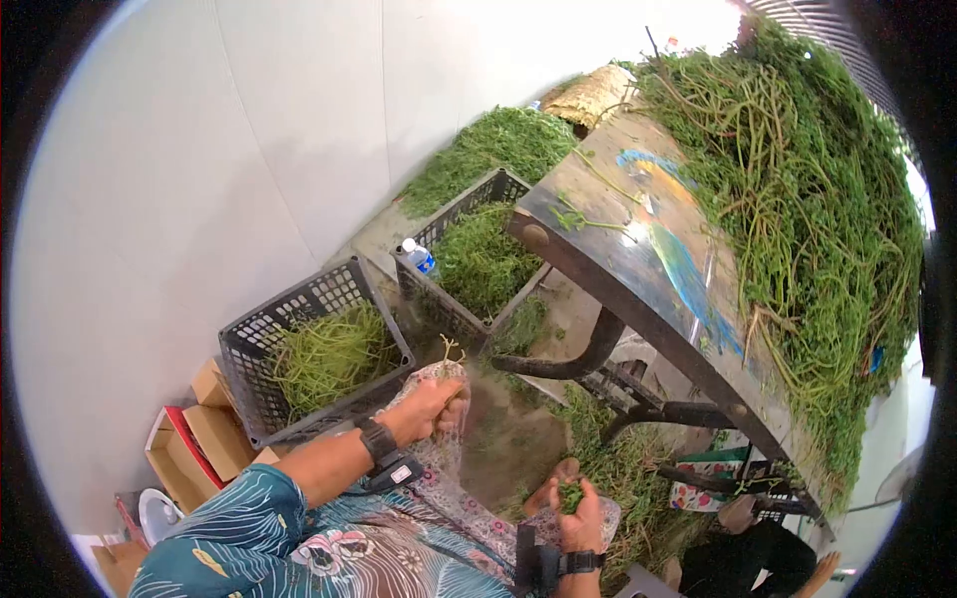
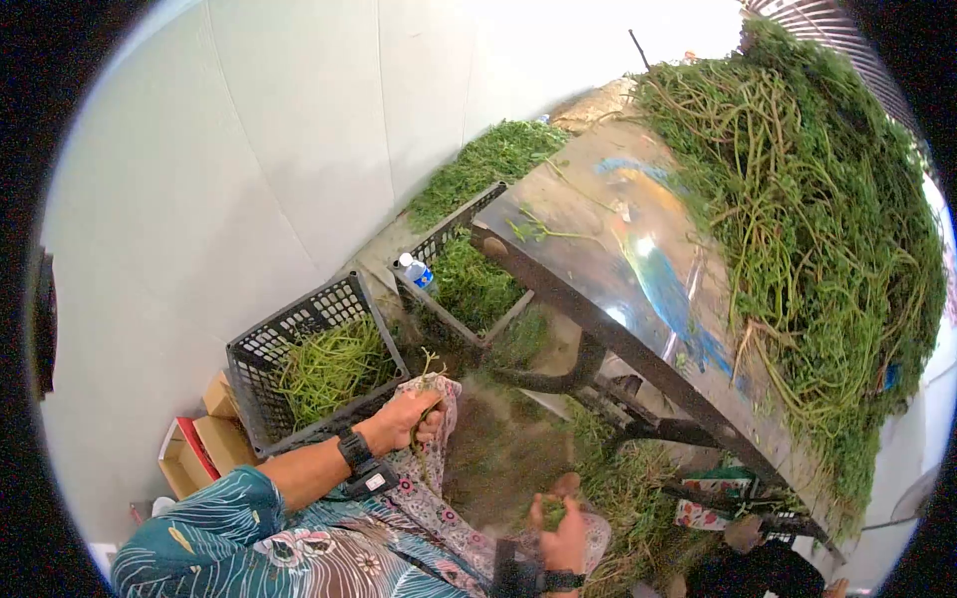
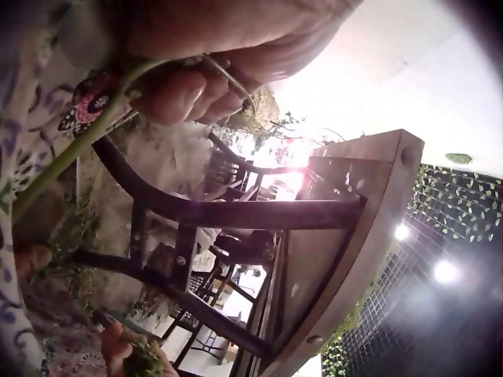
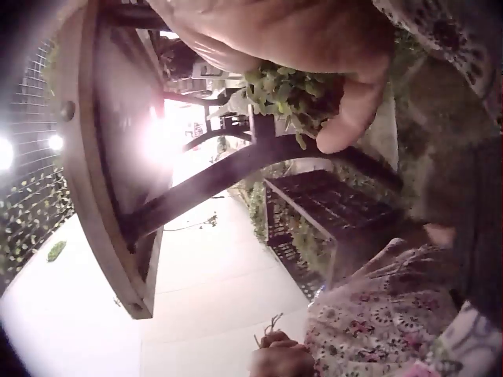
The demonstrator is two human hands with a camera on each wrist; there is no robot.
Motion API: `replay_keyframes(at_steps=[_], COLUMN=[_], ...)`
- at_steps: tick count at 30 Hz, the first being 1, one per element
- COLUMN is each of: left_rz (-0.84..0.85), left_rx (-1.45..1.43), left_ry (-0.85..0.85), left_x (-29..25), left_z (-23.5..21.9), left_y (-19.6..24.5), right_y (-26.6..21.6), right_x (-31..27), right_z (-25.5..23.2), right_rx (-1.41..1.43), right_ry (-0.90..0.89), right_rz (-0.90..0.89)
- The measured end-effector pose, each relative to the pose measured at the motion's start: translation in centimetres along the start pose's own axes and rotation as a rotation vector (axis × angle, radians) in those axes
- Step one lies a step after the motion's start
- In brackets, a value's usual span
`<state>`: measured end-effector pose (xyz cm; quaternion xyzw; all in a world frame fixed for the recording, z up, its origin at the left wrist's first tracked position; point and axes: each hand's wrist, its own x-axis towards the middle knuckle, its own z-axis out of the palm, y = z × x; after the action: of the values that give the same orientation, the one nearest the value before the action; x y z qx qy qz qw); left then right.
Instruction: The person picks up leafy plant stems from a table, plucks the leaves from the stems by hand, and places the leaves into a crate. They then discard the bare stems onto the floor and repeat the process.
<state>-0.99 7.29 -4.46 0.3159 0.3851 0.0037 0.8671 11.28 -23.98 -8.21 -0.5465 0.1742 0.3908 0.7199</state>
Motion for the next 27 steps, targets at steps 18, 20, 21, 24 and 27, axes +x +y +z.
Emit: replay_keyframes(at_steps=[18, 20, 21, 24, 27], left_rz=[0.038, 0.033, 0.032, 0.001, 0.003], left_rx=[-0.005, -0.024, -0.035, -0.102, -0.203], left_ry=[0.003, 0.002, -0.010, -0.043, -0.079], left_x=[-0.8, -0.8, -0.8, 0.0, 0.1], left_z=[-0.4, -0.6, -0.6, -0.9, -0.5], left_y=[0.5, 0.4, 0.4, 0.1, 0.1], right_y=[-10.4, -8.9, -8.2, -4.9, -0.6], right_x=[8.7, 7.2, 6.4, 2.4, -0.2], right_z=[20.5, 18.6, 17.7, 16.3, 16.0], right_rx=[-0.111, -0.171, -0.225, -0.759, -1.120], right_ry=[-0.421, -0.527, -0.518, -0.796, -0.837], right_rz=[-0.131, -0.078, -0.016, -0.267, -0.325])
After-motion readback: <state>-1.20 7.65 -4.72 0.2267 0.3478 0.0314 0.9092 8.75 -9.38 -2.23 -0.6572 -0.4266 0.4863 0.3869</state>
